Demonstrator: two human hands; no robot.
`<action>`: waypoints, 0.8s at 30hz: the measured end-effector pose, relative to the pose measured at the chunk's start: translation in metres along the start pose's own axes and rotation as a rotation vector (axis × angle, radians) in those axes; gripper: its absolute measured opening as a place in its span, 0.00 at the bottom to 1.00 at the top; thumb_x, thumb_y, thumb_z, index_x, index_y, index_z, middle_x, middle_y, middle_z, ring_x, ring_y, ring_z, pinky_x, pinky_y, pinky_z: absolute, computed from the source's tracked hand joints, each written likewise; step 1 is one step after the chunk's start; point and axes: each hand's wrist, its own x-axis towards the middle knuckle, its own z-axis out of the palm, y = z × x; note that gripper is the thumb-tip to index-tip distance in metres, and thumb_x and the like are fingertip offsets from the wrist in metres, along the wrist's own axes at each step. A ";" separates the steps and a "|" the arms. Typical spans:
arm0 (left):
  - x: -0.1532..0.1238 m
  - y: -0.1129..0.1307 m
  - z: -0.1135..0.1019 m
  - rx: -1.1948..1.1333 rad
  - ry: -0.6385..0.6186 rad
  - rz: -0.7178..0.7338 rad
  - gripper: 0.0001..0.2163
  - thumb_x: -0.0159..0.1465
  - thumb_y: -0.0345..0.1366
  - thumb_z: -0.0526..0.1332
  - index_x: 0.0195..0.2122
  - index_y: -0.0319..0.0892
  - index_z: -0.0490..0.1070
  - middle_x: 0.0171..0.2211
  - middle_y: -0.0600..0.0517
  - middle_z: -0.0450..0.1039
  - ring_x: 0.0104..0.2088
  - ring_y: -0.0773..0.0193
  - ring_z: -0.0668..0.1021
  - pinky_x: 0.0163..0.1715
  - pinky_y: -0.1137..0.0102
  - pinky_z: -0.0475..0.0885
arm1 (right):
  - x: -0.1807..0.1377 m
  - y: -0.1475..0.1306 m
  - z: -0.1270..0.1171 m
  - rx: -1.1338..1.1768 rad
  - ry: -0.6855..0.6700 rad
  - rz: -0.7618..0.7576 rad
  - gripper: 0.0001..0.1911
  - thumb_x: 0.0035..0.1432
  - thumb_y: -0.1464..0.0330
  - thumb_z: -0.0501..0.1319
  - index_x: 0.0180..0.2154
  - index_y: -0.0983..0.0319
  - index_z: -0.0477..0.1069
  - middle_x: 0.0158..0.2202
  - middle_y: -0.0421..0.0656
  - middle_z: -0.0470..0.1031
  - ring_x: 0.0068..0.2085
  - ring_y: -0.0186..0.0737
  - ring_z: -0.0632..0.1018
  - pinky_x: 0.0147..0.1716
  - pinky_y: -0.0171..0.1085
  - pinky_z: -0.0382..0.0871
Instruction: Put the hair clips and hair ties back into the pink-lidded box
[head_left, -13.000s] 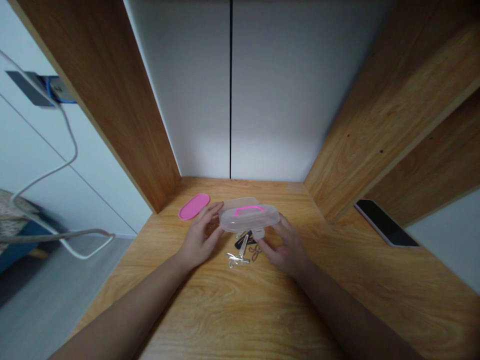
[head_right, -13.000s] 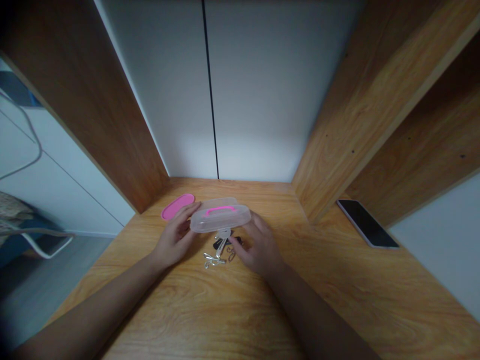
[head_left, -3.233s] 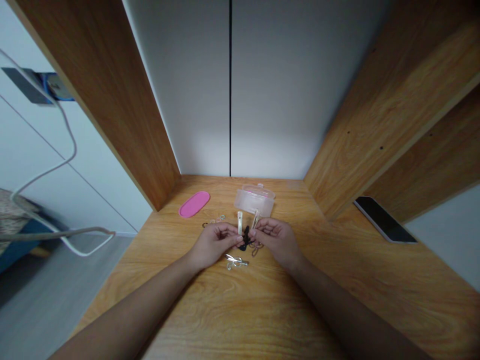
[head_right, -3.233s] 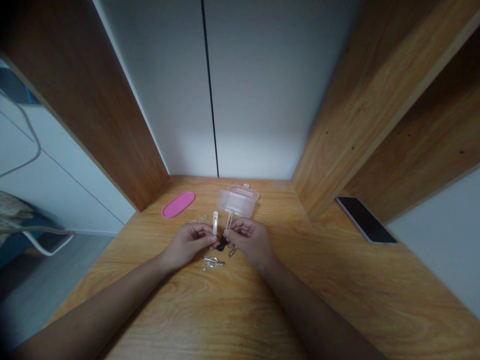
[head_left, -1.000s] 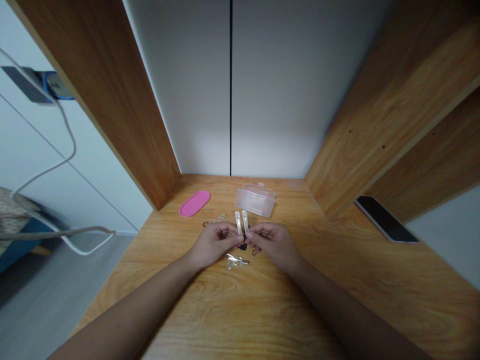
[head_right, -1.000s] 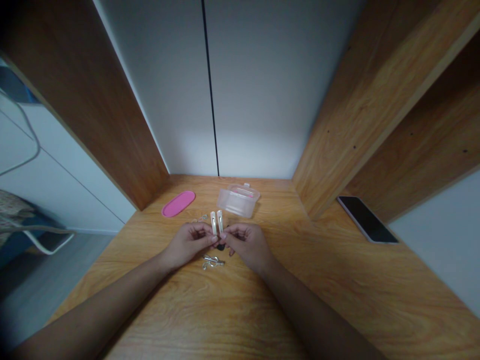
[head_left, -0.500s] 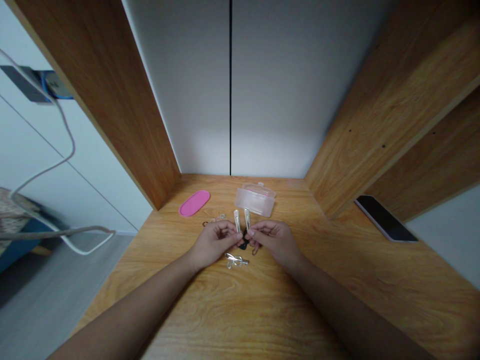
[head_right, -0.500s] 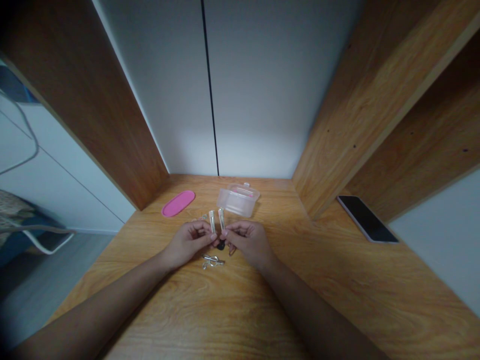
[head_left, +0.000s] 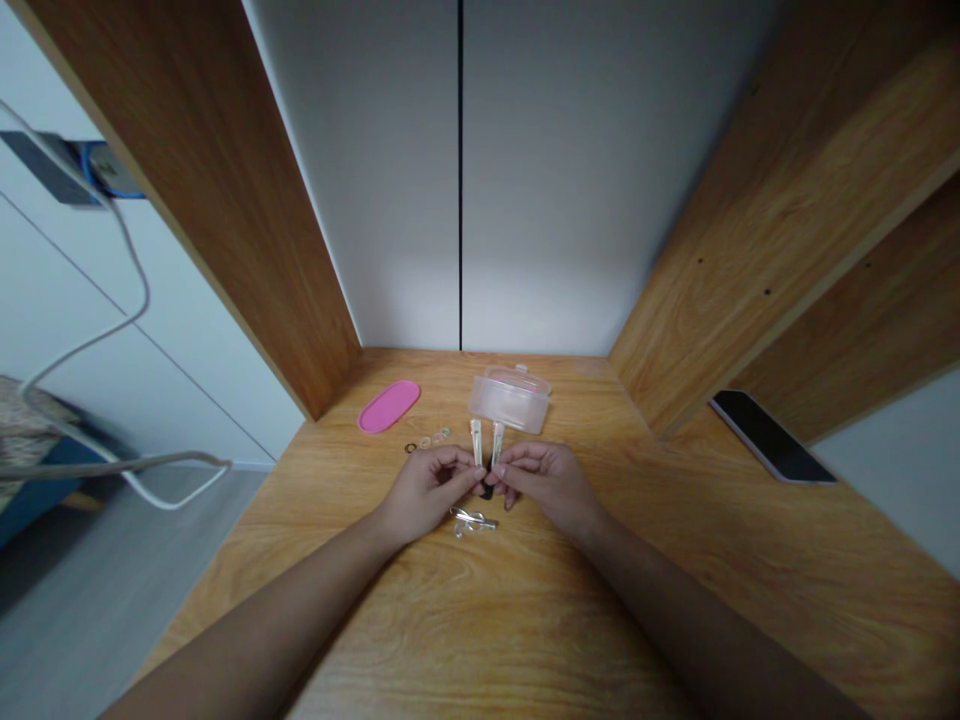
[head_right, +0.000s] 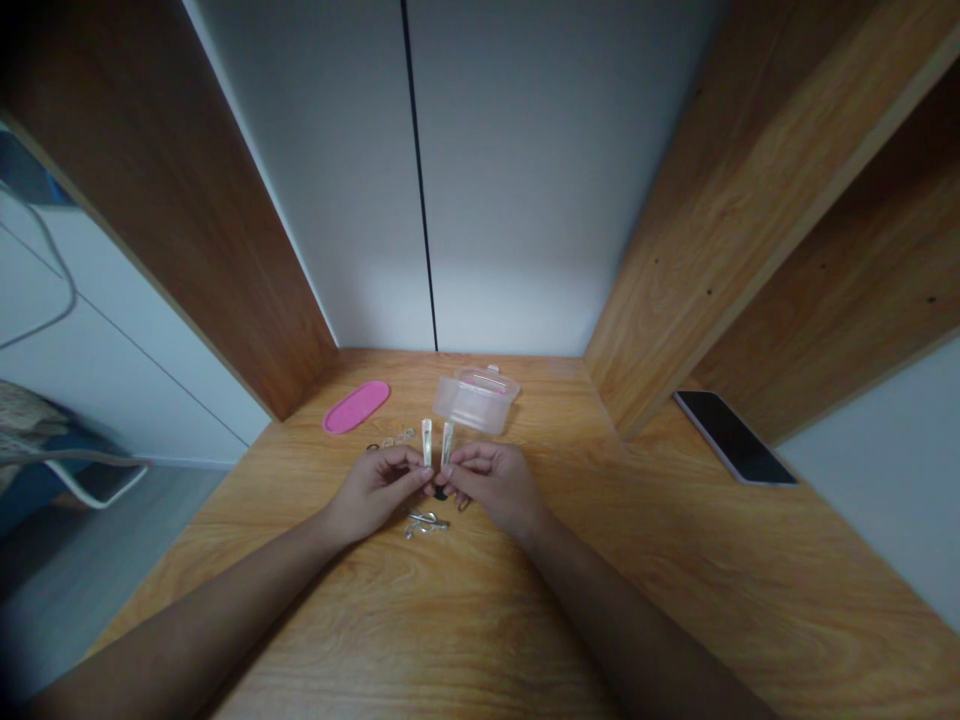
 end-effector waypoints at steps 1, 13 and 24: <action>0.000 0.000 0.000 0.002 0.000 0.000 0.15 0.63 0.46 0.66 0.33 0.36 0.76 0.29 0.48 0.79 0.30 0.66 0.78 0.33 0.73 0.71 | 0.000 0.000 0.000 -0.006 -0.001 -0.001 0.20 0.42 0.56 0.75 0.29 0.64 0.75 0.26 0.45 0.82 0.23 0.33 0.78 0.21 0.31 0.73; 0.001 0.001 -0.001 0.027 -0.006 -0.021 0.15 0.63 0.46 0.66 0.32 0.36 0.77 0.28 0.49 0.78 0.28 0.68 0.76 0.31 0.74 0.69 | 0.000 -0.002 0.001 -0.032 0.018 0.005 0.20 0.42 0.54 0.75 0.28 0.64 0.77 0.23 0.43 0.80 0.19 0.31 0.75 0.19 0.31 0.71; 0.001 -0.001 -0.002 0.049 0.000 -0.020 0.15 0.62 0.46 0.67 0.32 0.37 0.77 0.28 0.48 0.79 0.28 0.67 0.77 0.32 0.73 0.70 | 0.000 0.000 -0.001 -0.093 0.002 -0.024 0.21 0.43 0.53 0.74 0.28 0.64 0.77 0.20 0.40 0.77 0.18 0.32 0.74 0.19 0.31 0.70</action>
